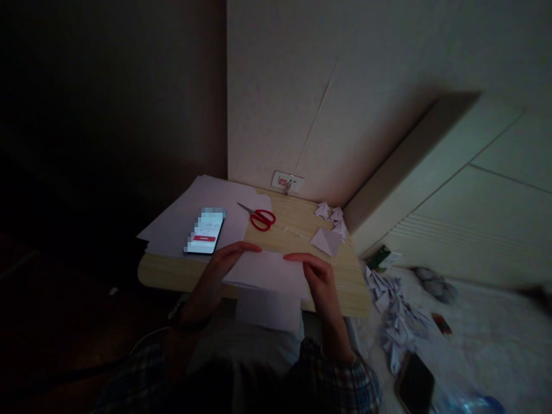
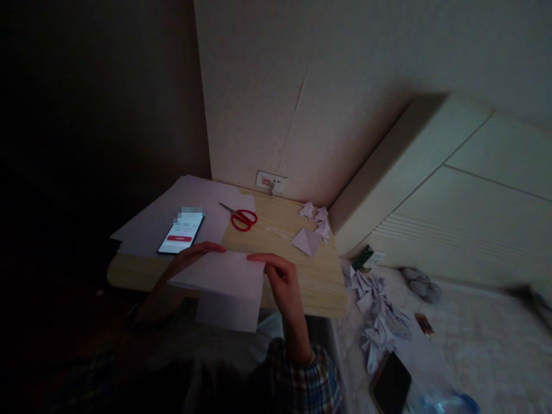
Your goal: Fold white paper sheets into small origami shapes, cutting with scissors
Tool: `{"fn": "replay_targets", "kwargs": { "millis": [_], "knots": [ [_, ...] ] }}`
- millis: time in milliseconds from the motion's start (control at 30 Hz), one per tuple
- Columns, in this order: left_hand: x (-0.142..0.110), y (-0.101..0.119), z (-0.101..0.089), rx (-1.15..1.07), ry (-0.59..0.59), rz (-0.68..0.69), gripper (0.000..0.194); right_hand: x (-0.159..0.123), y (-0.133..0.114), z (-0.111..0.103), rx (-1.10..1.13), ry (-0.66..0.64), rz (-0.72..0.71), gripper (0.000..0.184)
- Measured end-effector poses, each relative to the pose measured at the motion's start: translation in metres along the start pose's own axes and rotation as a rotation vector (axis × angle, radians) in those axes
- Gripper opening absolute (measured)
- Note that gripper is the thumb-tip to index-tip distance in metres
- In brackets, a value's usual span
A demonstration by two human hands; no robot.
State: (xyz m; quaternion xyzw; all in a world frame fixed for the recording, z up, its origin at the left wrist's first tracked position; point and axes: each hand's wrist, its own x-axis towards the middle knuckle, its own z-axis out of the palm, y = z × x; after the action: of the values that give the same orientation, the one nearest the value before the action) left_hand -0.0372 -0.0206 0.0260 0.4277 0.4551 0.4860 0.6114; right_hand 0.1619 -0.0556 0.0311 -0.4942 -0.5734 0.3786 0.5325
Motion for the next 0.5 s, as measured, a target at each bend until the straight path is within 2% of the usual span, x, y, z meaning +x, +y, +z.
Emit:
{"fn": "replay_targets", "kwargs": {
  "millis": [67,133,200,367,500],
  "knots": [
    [0.006,-0.006,-0.002,-0.043,-0.023,0.0,0.027,0.0,0.002,0.0,-0.043,0.013,-0.023,0.025],
    [0.011,-0.011,-0.004,-0.104,-0.117,-0.086,0.041,0.0,0.005,0.0,-0.083,0.024,-0.053,0.027],
    [0.01,-0.013,-0.005,-0.092,-0.159,-0.13,0.049,-0.001,0.008,-0.001,-0.112,0.021,-0.096,0.03],
    [-0.002,-0.008,-0.001,0.01,-0.165,-0.133,0.045,-0.002,0.01,-0.002,-0.154,0.005,-0.204,0.035],
    [-0.003,-0.008,0.001,0.011,-0.198,-0.127,0.038,-0.003,0.007,0.0,-0.166,-0.021,-0.194,0.033]
  ]
}}
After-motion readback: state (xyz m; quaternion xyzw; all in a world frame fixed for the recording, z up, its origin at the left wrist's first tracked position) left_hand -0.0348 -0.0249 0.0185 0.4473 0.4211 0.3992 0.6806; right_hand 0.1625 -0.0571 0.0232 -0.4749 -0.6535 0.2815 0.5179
